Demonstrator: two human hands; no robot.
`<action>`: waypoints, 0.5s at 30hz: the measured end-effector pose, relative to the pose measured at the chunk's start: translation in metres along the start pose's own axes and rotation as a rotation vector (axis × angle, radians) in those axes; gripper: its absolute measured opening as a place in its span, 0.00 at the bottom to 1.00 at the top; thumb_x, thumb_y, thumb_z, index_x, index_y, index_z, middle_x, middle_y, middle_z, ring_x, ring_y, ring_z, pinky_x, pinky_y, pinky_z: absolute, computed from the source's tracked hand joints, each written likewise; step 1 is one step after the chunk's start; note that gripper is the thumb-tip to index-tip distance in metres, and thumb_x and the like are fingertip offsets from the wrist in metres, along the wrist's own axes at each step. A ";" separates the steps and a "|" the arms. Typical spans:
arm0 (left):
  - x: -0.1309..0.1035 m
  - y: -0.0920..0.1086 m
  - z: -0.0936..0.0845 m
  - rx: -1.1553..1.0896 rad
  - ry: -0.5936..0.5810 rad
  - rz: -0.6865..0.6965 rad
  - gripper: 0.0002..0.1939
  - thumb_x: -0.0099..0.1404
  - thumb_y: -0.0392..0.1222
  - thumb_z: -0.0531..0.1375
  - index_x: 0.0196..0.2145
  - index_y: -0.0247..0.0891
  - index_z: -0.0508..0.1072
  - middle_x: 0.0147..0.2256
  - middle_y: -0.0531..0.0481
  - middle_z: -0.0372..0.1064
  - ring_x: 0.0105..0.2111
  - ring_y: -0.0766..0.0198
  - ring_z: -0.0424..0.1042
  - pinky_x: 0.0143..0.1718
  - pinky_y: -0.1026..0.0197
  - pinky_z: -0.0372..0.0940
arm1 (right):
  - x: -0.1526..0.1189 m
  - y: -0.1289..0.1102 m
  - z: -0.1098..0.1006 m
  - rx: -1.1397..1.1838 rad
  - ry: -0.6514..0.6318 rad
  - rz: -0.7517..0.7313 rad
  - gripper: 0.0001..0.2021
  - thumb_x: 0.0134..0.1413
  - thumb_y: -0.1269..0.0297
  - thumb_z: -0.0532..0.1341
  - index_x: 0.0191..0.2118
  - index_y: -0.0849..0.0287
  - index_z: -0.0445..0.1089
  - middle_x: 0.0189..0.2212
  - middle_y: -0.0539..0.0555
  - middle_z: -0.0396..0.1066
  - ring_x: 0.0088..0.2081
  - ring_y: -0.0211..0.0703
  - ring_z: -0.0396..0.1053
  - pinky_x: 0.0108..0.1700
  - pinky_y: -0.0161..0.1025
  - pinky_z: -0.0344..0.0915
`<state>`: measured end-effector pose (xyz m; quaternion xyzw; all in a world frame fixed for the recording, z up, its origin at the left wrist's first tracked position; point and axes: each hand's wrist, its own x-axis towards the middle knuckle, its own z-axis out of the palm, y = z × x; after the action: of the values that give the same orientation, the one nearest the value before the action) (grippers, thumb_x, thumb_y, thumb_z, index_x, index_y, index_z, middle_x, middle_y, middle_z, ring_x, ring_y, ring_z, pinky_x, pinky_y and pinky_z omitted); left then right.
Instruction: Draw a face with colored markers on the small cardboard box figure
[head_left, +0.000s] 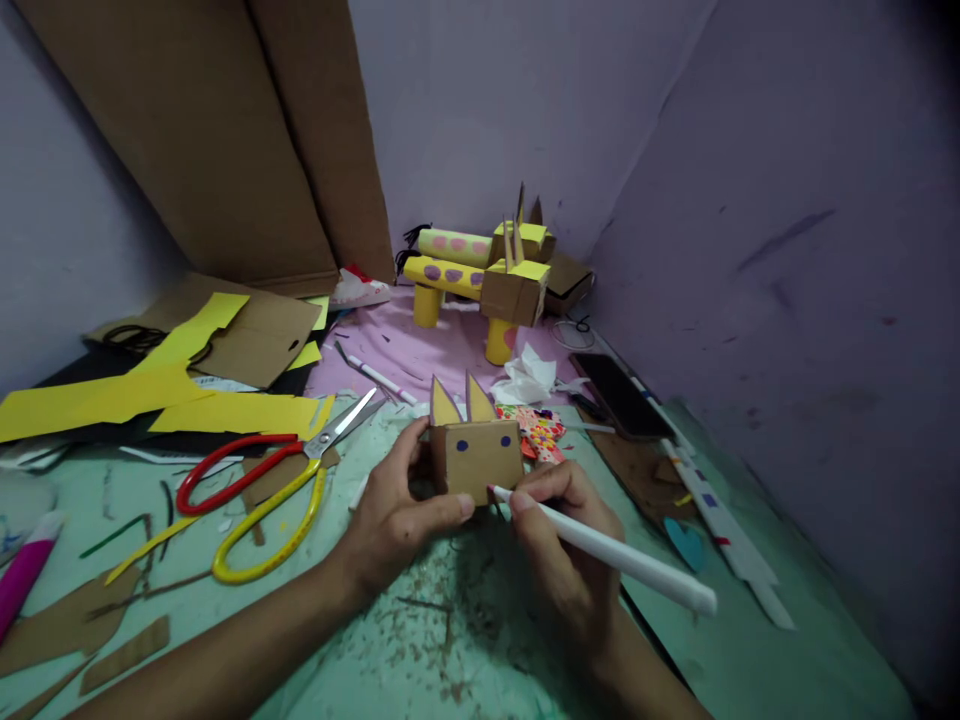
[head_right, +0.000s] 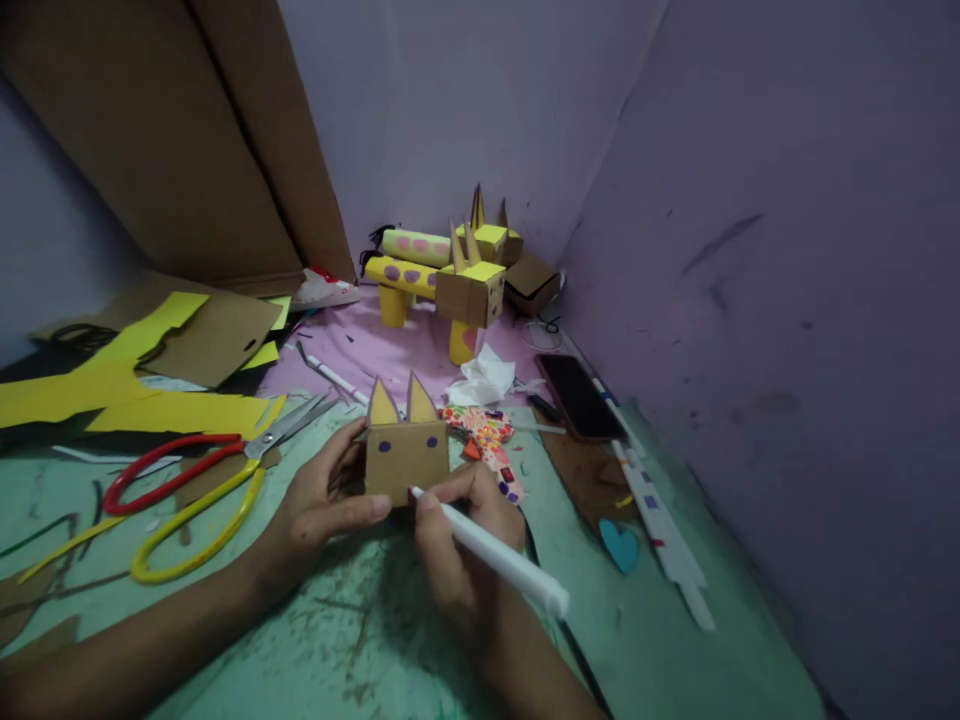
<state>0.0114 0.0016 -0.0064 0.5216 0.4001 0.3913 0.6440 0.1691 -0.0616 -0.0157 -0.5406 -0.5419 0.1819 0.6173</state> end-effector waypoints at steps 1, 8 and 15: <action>0.000 -0.001 0.000 0.004 0.001 0.006 0.43 0.49 0.43 0.72 0.61 0.39 0.61 0.54 0.41 0.71 0.55 0.42 0.69 0.54 0.48 0.63 | 0.000 0.000 0.001 0.014 0.013 0.011 0.06 0.58 0.66 0.60 0.30 0.55 0.65 0.22 0.44 0.66 0.23 0.36 0.63 0.25 0.33 0.58; 0.001 -0.002 0.000 0.005 0.005 0.005 0.44 0.48 0.43 0.72 0.61 0.39 0.61 0.54 0.41 0.72 0.55 0.41 0.68 0.52 0.49 0.64 | 0.000 0.002 0.002 0.045 0.035 0.054 0.07 0.59 0.64 0.61 0.30 0.55 0.65 0.23 0.45 0.67 0.24 0.37 0.65 0.27 0.35 0.60; 0.001 0.001 0.001 -0.001 0.001 0.004 0.40 0.48 0.43 0.71 0.58 0.39 0.64 0.51 0.44 0.74 0.55 0.42 0.68 0.49 0.52 0.65 | 0.001 -0.001 0.002 0.023 0.063 0.063 0.08 0.58 0.62 0.61 0.29 0.55 0.65 0.22 0.46 0.68 0.22 0.39 0.66 0.24 0.35 0.62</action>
<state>0.0129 0.0023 -0.0050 0.5217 0.3992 0.3932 0.6433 0.1673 -0.0598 -0.0147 -0.5556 -0.5027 0.1906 0.6343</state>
